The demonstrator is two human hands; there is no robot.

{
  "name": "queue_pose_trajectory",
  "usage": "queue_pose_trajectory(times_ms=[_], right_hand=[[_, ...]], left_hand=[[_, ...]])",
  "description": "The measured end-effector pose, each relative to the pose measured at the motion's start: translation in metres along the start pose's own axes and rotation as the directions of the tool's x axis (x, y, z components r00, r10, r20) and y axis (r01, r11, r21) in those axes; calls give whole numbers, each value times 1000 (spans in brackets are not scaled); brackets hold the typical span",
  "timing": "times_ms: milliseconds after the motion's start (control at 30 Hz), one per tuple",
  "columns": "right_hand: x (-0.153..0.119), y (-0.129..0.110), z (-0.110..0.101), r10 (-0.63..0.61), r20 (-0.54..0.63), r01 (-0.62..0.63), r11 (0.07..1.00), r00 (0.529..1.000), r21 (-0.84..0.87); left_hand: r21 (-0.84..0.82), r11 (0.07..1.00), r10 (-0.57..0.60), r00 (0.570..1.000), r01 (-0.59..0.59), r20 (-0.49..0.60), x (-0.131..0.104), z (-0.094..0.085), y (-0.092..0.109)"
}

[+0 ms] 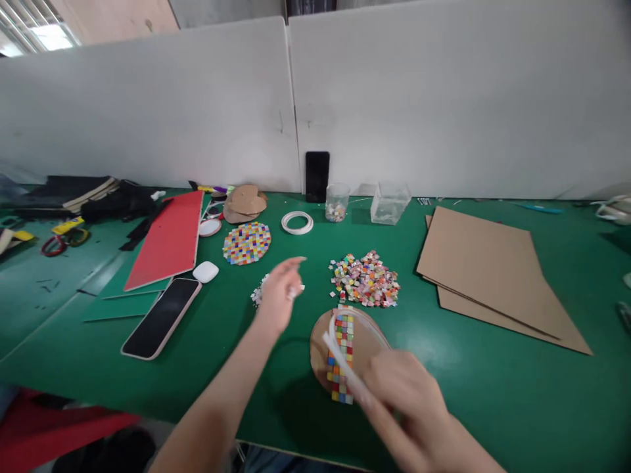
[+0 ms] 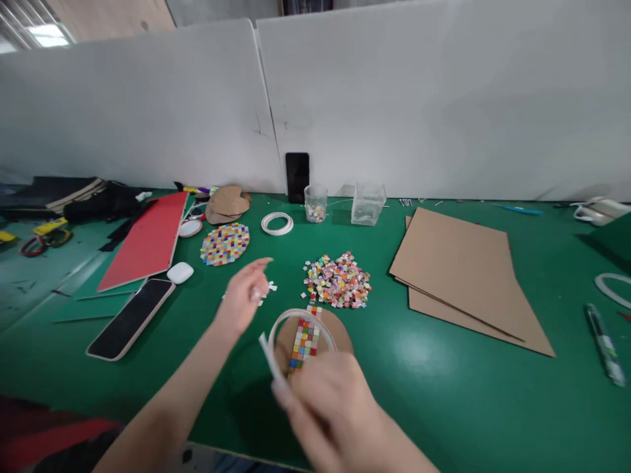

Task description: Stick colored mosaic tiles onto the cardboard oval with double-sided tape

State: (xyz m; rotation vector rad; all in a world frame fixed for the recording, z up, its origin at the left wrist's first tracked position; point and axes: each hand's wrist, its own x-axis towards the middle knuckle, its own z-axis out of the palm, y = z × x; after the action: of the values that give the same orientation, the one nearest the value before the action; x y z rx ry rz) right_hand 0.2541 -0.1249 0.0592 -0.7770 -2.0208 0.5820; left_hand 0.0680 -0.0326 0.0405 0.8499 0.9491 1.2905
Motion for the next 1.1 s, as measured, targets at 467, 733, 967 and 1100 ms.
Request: queue_pose_trajectory(times_ms=[467,733,967,1100], right_hand=[[23,30,6,558,274,-340,15,783,940],[29,32,11,586,222,-372,148,779,916],[21,43,11,580,278,-439,155,765,885],[16,47,14,562,312,-448,119,766,886]], left_hand=[[240,970,-58,916,-43,398,-48,60,16],[205,979,-81,916,-1,392,-39,65,6],[200,975,-154,943,96,297,-35,62,-14],[299,951,-150,959,74,240,-38,57,-18]])
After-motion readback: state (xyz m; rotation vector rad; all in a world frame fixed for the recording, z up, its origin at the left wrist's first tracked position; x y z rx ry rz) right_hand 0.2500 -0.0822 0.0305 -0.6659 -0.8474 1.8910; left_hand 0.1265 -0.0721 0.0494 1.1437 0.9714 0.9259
